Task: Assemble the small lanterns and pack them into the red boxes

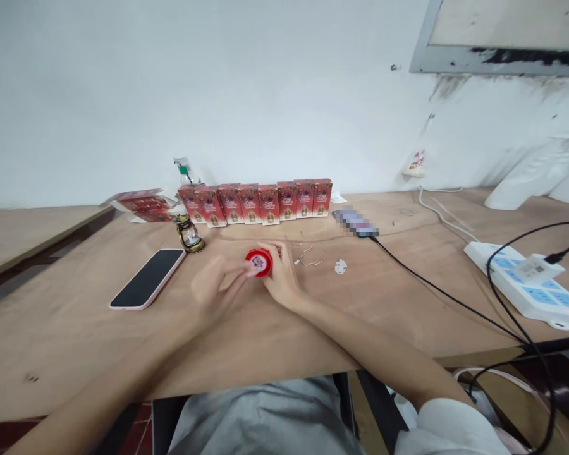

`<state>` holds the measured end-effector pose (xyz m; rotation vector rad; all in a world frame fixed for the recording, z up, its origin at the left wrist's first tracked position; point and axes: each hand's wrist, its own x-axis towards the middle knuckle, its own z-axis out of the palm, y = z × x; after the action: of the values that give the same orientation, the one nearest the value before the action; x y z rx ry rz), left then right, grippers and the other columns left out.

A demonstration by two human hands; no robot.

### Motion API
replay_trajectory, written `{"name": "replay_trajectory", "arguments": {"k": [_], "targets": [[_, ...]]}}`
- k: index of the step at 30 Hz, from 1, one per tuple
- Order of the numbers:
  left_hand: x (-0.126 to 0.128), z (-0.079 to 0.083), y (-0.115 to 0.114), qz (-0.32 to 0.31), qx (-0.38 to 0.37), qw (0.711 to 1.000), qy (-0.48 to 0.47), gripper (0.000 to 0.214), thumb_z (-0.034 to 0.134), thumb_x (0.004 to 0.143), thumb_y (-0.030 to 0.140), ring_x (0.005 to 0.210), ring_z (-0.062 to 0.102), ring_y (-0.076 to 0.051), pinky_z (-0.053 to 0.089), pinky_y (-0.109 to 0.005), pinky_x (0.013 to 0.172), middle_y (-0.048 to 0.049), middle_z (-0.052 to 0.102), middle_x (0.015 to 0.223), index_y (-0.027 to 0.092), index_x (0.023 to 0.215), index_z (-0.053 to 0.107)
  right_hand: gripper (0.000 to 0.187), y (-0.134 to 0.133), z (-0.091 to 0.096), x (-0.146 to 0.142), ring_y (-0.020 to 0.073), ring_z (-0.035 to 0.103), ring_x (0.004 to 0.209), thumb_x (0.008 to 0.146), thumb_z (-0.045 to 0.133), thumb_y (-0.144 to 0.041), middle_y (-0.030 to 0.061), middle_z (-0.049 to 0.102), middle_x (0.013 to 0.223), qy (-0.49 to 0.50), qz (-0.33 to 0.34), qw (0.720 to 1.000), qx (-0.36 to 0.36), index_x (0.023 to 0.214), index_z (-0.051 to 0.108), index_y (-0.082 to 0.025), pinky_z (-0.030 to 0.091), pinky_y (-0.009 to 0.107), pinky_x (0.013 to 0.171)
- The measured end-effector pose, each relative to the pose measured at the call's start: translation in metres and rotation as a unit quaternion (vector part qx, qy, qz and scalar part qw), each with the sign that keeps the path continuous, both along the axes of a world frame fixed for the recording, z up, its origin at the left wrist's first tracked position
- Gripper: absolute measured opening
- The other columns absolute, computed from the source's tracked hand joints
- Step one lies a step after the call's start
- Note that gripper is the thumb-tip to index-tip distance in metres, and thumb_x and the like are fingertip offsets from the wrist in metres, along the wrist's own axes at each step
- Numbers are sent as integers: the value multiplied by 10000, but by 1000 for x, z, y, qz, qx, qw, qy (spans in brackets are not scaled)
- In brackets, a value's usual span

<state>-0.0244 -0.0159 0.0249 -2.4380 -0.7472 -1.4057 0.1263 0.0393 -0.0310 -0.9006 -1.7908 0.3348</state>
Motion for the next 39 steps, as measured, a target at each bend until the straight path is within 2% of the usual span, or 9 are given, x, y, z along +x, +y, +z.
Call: {"name": "replay_trajectory", "arguments": {"k": [2, 4, 12, 19, 25, 27, 30, 33, 39], "targets": [[3, -3, 27, 52, 17, 998, -42, 117, 564, 880, 203, 816, 619, -166, 454, -292, 731, -49, 691, 877, 166, 989, 582, 497, -1, 0, -1, 235, 495, 1137, 776, 590, -139, 76, 463, 1172, 13, 5, 1000, 5, 1237, 468, -278, 452, 432, 983], [6, -7, 39, 88, 43, 994, -53, 103, 613, 854, 218, 777, 615, -149, 435, -285, 728, -28, 699, 844, 173, 939, 580, 485, -3, 0, -2, 232, 496, 1138, 784, 591, -153, 75, 471, 1171, 28, 2, 1000, 10, 1236, 466, -278, 455, 425, 982], [8, -12, 33, 152, 149, 976, -35, 72, 641, 827, 175, 672, 588, -144, 323, -326, 732, 17, 689, 702, 199, 879, 596, 457, -7, 2, -3, 225, 512, 1132, 798, 594, -192, 73, 481, 1168, 45, -18, 999, 5, 1233, 480, -273, 462, 416, 976], [8, -16, 37, 137, 148, 979, -34, 48, 639, 831, 184, 675, 586, -151, 306, -335, 753, 13, 686, 698, 196, 852, 598, 458, -3, -1, -4, 220, 512, 1125, 802, 591, -195, 78, 488, 1165, 47, -22, 999, 11, 1243, 483, -256, 464, 405, 976], [8, -15, 37, 111, -8, 988, -109, 132, 629, 838, 326, 739, 555, -161, 365, -311, 724, -11, 672, 794, 200, 845, 591, 464, -3, -1, -4, 223, 522, 1127, 792, 606, -196, 77, 490, 1169, 43, -19, 999, 6, 1234, 483, -261, 465, 402, 972], [5, -15, 40, 90, -71, 979, -167, 200, 621, 833, 386, 759, 550, -158, 399, -290, 694, -24, 650, 824, 192, 868, 582, 470, -4, -1, -4, 227, 524, 1125, 781, 623, -195, 78, 497, 1160, 41, -18, 999, 3, 1228, 489, -255, 463, 405, 970], [-8, -19, 48, 121, -140, 954, -235, 215, 566, 860, 396, 725, 526, -144, 406, -271, 664, -26, 628, 818, 182, 872, 581, 491, -4, 1, -3, 231, 540, 1110, 761, 671, -220, 77, 509, 1147, 45, -25, 999, -6, 1218, 496, -254, 458, 415, 974], [-27, -28, 62, 156, -218, 948, -170, 241, 538, 864, 406, 751, 525, -163, 403, -290, 688, -42, 636, 818, 177, 848, 607, 469, -3, 3, -2, 228, 556, 1104, 760, 688, -248, 73, 522, 1150, 65, -41, 997, -22, 1192, 506, -253, 449, 425, 990], [-45, -51, 87, 144, -346, 927, -5, 285, 685, 707, 480, 743, 554, -211, 401, -330, 701, -54, 665, 756, 200, 760, 677, 449, 2, 0, 0, 236, 557, 1112, 752, 687, -229, 72, 541, 1152, 76, -50, 995, -40, 1166, 516, -248, 452, 434, 985]]}}
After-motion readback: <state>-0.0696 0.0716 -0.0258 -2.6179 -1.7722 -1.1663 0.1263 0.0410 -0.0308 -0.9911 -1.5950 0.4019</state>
